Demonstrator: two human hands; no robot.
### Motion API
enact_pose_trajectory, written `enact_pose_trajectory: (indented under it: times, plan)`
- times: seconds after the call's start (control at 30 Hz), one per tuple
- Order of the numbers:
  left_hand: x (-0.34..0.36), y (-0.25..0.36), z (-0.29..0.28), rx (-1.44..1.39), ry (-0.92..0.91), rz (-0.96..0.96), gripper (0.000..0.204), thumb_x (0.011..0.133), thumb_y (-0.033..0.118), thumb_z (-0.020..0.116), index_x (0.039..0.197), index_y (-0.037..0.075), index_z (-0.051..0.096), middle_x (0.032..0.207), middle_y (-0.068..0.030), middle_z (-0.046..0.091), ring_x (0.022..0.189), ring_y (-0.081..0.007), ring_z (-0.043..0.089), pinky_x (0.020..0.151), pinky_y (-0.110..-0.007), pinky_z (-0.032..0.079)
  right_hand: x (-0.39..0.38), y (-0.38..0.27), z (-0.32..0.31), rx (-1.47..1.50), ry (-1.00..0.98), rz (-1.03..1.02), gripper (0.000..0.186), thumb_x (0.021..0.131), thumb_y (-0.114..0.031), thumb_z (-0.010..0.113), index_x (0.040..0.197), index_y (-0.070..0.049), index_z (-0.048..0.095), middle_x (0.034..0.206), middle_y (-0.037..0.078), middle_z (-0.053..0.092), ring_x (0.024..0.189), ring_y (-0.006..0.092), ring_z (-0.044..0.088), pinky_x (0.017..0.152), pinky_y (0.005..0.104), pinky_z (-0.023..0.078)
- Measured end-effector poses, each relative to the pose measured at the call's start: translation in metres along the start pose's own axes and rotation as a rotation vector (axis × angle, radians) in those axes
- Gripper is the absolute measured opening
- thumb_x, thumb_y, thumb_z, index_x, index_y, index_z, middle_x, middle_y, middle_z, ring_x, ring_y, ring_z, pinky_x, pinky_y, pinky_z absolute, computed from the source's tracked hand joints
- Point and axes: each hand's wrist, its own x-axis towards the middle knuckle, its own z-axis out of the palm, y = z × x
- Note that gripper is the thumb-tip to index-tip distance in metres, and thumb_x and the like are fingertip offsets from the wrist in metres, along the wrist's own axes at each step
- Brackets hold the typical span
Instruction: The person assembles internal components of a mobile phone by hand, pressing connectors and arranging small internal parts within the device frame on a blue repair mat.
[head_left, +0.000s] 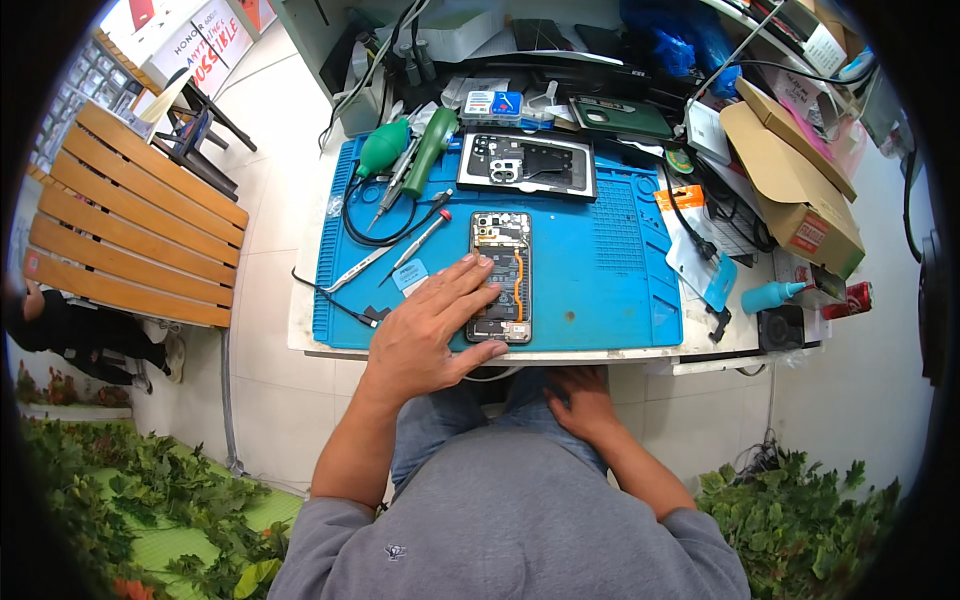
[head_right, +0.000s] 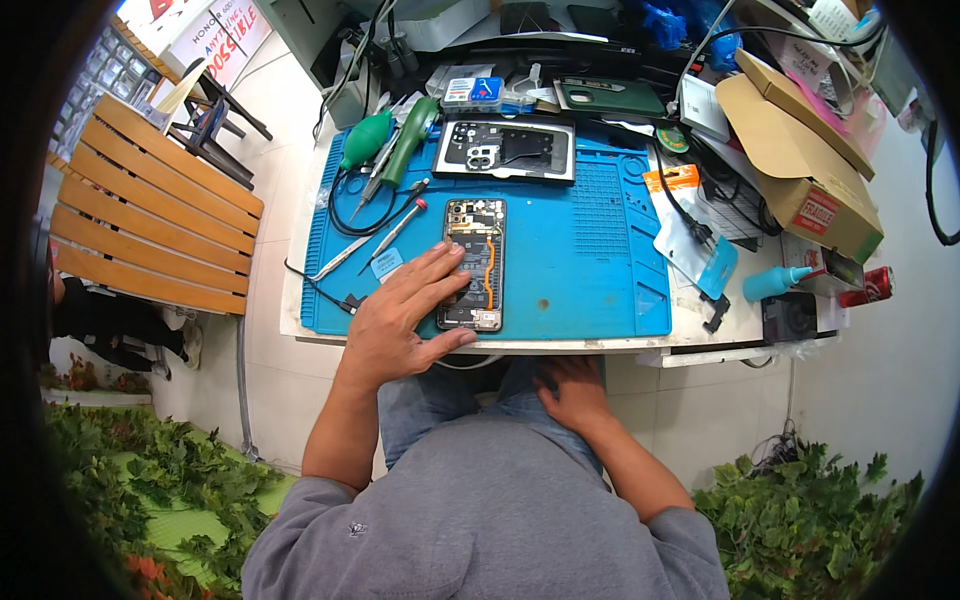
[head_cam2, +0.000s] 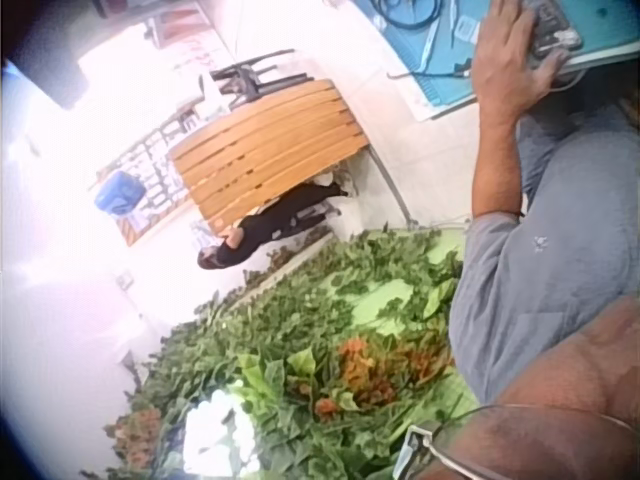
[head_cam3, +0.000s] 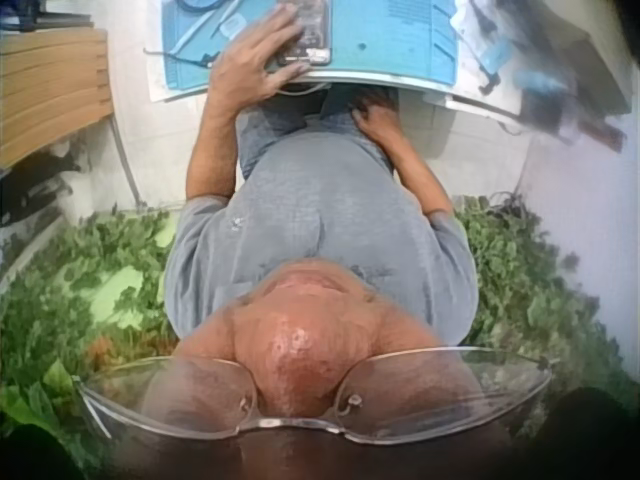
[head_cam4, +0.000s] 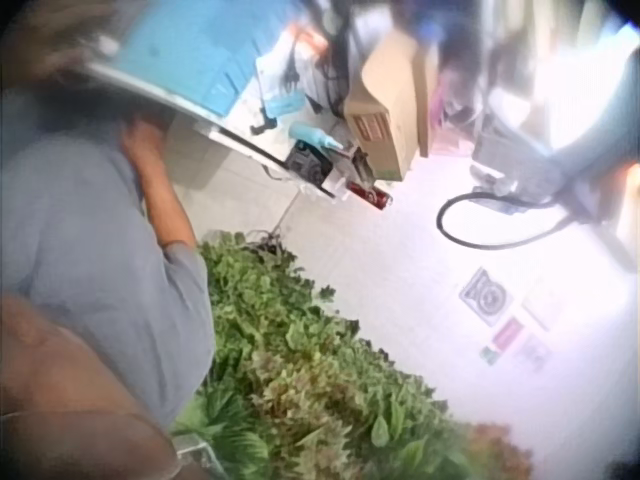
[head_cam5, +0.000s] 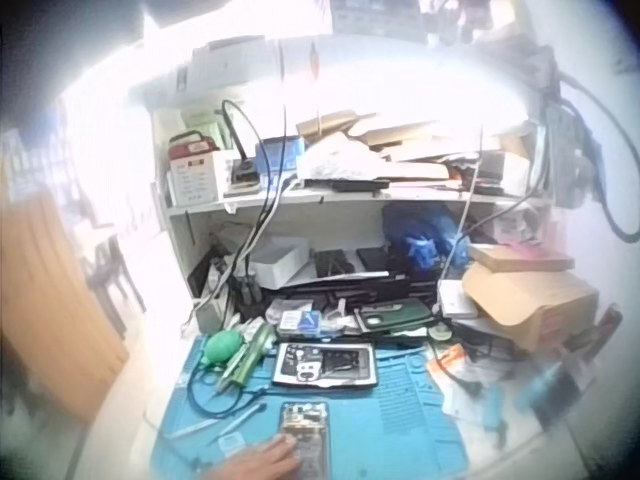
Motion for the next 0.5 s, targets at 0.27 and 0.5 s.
enact_pose_trajectory:
  times: [0.27, 0.5]
  plan:
    - [0.002, 0.0, 0.002, -0.009, 0.022, -0.011, 0.064, 0.089, 0.043, 0.093, 0.14, 0.007, 0.077, 0.158, -0.0156, 0.068, 0.152, -0.034, 0.06, 0.123, -0.048, 0.051, 0.029, -0.01, 0.001, -0.061, -0.026, -0.021, 0.048, 0.101, -0.039, 0.075, 0.139, -0.01, 0.076, 0.142, 0.022, 0.072, 0.135, 0.0443, 0.065, 0.117, 0.0579, 0.049]
    - [0.006, 0.006, -0.013, -0.086, 0.059, -0.006, 0.046, 0.077, 0.024, 0.102, 0.116, 0.006, 0.084, 0.139, -0.0153, 0.079, 0.139, -0.0365, 0.07, 0.116, -0.045, 0.057, 0.048, -0.006, 0.006, -0.028, 0.073, -0.066, 0.057, 0.101, -0.037, 0.074, 0.148, -0.006, 0.066, 0.144, 0.025, 0.069, 0.134, 0.0457, 0.065, 0.113, 0.0563, 0.052]
